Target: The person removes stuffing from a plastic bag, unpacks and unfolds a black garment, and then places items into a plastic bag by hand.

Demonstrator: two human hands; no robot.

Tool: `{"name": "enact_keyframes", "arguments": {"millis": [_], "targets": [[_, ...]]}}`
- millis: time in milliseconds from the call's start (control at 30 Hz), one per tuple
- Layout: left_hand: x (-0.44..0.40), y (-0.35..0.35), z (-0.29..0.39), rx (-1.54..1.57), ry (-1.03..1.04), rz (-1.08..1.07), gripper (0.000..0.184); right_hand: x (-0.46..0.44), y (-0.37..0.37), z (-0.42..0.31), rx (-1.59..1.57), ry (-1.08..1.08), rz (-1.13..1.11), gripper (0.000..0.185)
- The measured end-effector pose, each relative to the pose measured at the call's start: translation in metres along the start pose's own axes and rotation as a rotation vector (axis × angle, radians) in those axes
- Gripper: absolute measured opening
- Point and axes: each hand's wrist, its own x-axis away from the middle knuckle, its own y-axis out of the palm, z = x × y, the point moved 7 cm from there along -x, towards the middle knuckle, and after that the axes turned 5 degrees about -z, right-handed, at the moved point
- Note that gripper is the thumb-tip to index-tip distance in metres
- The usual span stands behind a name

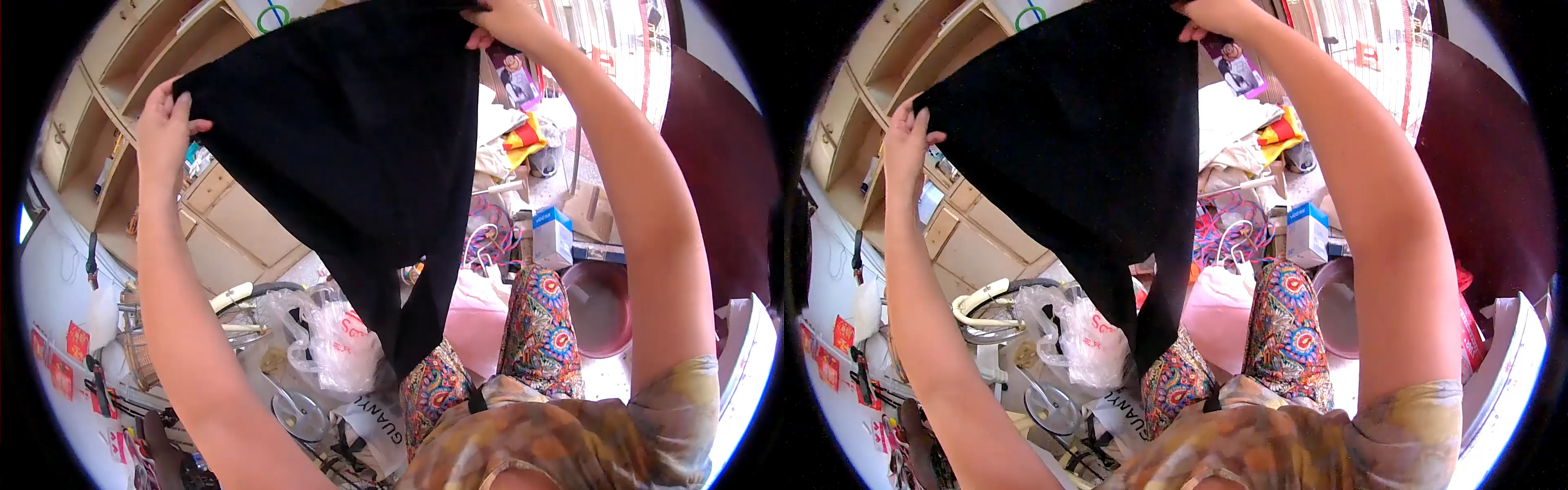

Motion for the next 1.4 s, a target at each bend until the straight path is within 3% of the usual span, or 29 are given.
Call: {"name": "enact_keyframes", "arguments": {"millis": [100,267,433,500,533,967,1033,1133,1233,1267,1300,1367,1400], "targets": [[0.001,0.000,-0.001,0.031,-0.004,0.008,0.018,-0.002,-0.007,0.016,0.182,0.044,0.050,0.015],[0.006,-0.004,-0.009,0.041,-0.065,0.023,0.016,0.004,-0.016,0.026,0.223,0.054,0.097,0.012],[0.005,-0.010,-0.020,0.062,-0.092,0.068,0.015,0.008,-0.028,0.042,0.172,0.123,0.150,0.013],[0.005,-0.010,-0.020,0.077,-0.070,0.084,0.015,0.009,-0.034,0.044,0.227,0.102,0.204,0.018],[0.007,-0.011,-0.022,0.085,-0.093,0.094,0.014,0.008,-0.037,0.054,0.091,0.156,0.239,0.026],[0.008,-0.001,-0.006,0.155,-0.032,0.059,0.018,0.009,-0.027,0.037,0.170,0.090,0.097,0.026],[0.010,0.002,0.002,0.225,0.025,0.055,0.018,0.012,-0.015,0.020,-0.076,-0.061,0.023,0.020],[0.012,0.004,0.010,0.314,0.084,0.063,0.018,0.013,-0.020,0.020,-0.330,-0.178,0.023,0.024],[0.015,0.002,0.022,0.447,0.149,0.069,0.017,0.018,-0.049,0.054,-0.493,-0.155,-0.035,0.025],[0.018,0.000,0.028,0.511,0.177,0.066,0.018,0.042,-0.038,0.021,-0.591,-0.226,-0.072,0.024],[0.025,0.000,0.040,0.513,0.201,0.071,0.018,0.061,-0.043,0.013,-0.628,-0.157,0.084,0.025],[0.050,-0.003,0.068,0.704,0.326,0.102,0.020,0.089,-0.046,-0.006,-0.823,-0.284,0.138,0.019],[0.058,0.000,0.077,0.735,0.368,0.047,0.021,0.091,-0.043,-0.013,-0.858,-0.369,-0.057,0.020]]}}
